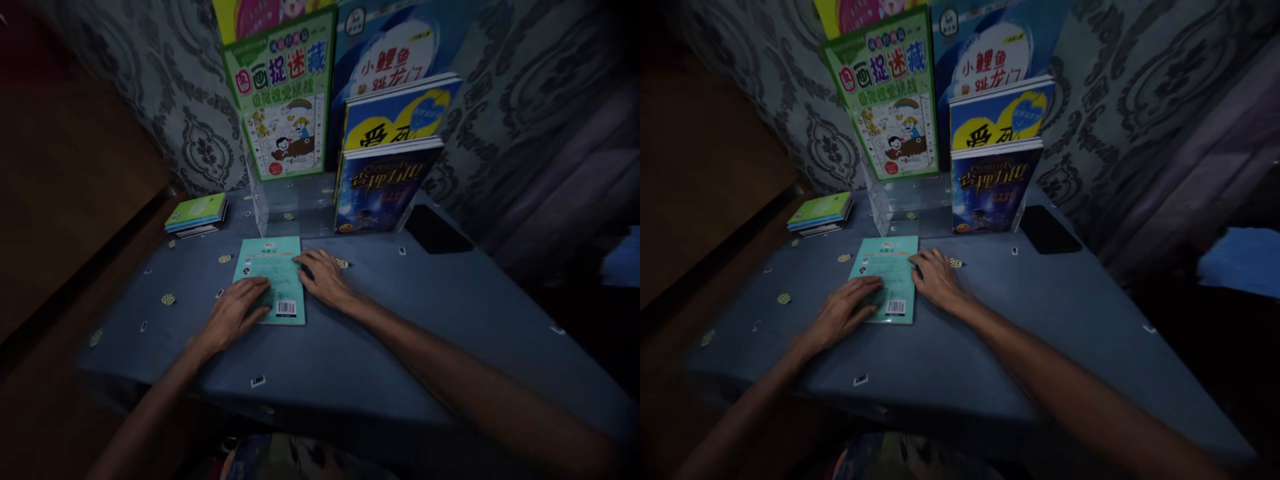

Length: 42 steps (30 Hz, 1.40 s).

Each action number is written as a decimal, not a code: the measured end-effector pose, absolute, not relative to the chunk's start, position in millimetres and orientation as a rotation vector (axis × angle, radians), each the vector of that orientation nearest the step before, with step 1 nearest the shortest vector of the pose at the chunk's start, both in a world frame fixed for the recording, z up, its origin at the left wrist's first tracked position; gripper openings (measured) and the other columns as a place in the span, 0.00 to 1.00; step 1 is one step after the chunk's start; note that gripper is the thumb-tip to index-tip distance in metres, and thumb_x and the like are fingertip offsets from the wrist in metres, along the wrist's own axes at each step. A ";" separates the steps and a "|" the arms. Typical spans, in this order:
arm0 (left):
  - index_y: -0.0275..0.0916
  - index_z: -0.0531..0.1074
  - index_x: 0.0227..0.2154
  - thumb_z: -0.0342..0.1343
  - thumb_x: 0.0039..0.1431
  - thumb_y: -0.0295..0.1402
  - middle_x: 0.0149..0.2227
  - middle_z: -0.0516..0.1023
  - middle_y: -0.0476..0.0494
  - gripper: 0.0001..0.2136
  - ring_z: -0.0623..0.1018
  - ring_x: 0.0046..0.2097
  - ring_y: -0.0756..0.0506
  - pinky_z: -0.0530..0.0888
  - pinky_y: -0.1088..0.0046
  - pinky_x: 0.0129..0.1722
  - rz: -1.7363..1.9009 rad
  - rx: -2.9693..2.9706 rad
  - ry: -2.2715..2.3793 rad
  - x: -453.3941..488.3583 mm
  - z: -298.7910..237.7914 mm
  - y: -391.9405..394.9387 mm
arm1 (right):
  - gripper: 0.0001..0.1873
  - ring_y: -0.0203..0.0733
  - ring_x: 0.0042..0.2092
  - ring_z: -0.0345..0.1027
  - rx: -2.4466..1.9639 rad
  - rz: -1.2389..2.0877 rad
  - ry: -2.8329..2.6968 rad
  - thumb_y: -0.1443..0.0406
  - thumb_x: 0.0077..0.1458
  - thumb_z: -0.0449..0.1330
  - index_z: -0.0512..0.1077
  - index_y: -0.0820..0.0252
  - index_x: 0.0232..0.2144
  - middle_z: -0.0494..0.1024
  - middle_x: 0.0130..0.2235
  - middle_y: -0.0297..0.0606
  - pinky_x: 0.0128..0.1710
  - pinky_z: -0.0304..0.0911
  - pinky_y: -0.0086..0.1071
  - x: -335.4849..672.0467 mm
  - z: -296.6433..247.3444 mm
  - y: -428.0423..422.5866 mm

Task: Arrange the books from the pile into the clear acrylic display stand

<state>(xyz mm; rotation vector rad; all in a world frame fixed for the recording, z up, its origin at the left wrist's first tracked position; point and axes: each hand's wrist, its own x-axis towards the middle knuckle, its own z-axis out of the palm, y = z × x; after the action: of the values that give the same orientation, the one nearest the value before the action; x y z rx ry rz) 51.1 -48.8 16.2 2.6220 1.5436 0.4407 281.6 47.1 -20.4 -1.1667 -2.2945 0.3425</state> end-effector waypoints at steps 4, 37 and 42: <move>0.35 0.65 0.58 0.44 0.68 0.40 0.55 0.74 0.32 0.21 0.73 0.56 0.35 0.70 0.53 0.55 0.587 2.268 2.002 29.1 6.5 -39.6 | 0.17 0.51 0.49 0.64 -1.175 0.287 -2.341 0.68 0.60 0.53 0.75 0.59 0.49 0.77 0.47 0.44 0.48 0.58 0.41 280.6 -18.0 45.0; 0.35 0.70 0.48 0.57 0.57 0.21 0.37 0.81 0.39 0.15 0.82 0.34 0.44 0.80 0.69 0.33 1.287 0.570 1.226 13.6 10.6 -56.6 | 0.21 0.54 0.51 0.65 -1.059 0.190 -2.442 0.65 0.60 0.51 0.73 0.64 0.52 0.77 0.51 0.50 0.50 0.60 0.46 268.7 -20.8 25.8; 0.34 0.67 0.51 0.54 0.58 0.20 0.36 0.81 0.40 0.17 0.82 0.33 0.45 0.80 0.70 0.34 1.308 0.523 1.213 19.0 15.2 -59.5 | 0.20 0.55 0.51 0.66 -1.072 0.186 -2.436 0.65 0.60 0.51 0.74 0.63 0.52 0.77 0.50 0.49 0.50 0.60 0.47 268.6 -21.6 25.6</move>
<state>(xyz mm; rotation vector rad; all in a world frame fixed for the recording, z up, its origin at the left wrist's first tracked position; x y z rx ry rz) 19.0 -59.5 15.2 0.5228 1.2132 1.3079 268.6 25.6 -21.6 -1.0720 -2.4356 0.1864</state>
